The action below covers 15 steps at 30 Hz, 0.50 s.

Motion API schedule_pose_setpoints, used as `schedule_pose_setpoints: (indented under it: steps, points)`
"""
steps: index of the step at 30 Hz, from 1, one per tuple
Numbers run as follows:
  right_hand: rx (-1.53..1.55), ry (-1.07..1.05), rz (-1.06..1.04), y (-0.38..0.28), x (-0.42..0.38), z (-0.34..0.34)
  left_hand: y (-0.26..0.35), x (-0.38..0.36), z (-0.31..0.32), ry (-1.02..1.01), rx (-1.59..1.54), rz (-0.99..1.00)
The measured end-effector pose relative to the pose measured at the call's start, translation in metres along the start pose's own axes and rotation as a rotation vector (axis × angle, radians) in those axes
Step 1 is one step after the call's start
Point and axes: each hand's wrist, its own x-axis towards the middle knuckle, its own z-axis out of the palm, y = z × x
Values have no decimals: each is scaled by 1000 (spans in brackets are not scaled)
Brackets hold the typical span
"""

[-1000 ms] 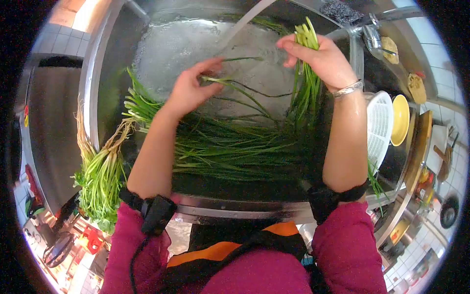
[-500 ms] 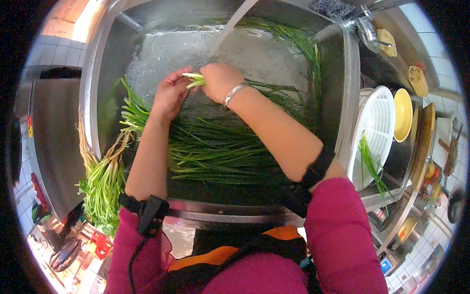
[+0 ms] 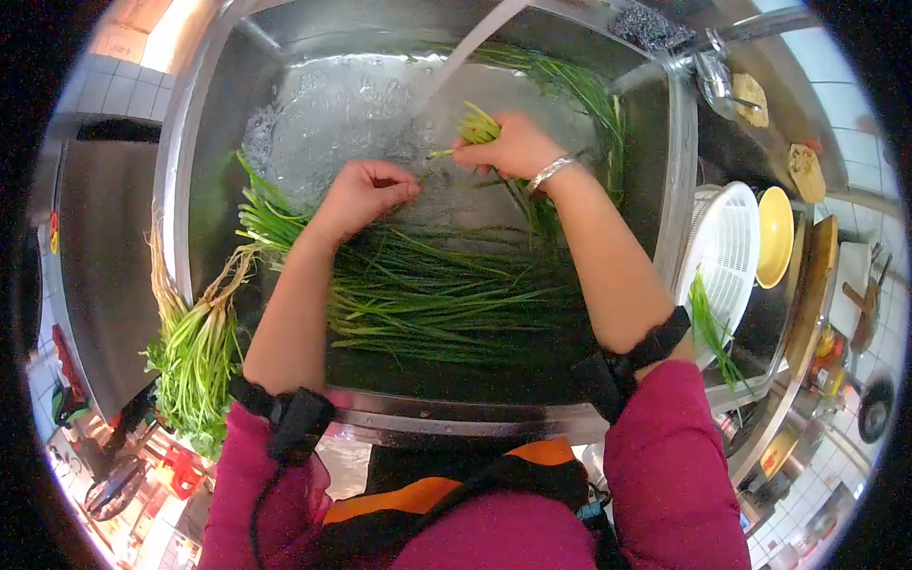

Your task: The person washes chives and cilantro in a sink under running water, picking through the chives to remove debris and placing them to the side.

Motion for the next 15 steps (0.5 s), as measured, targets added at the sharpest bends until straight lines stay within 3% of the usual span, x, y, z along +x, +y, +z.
schedule_pose_setpoints:
  steps: [2,4,6,7,9,11,13,15]
  points:
    - [-37,4,-15,2,0,-6,-7,3,-4,53,92,-11]
    - [-301,123,10,2,-7,-21,1,1,-10,102,182,-15]
    - [-165,242,-35,1,-25,-42,14,-6,-19,171,232,-254]
    - [-34,353,-84,-3,-38,-52,25,-9,-21,163,237,-253]
    - [159,480,-157,-19,-72,-71,53,-13,-27,262,288,-40]
    - [202,656,-270,-40,-108,-83,102,-12,-25,204,112,65]
    - [249,910,-357,-53,-132,-91,140,-2,-14,265,43,322]
    - [249,916,-533,-59,-153,-105,148,19,1,277,87,415]
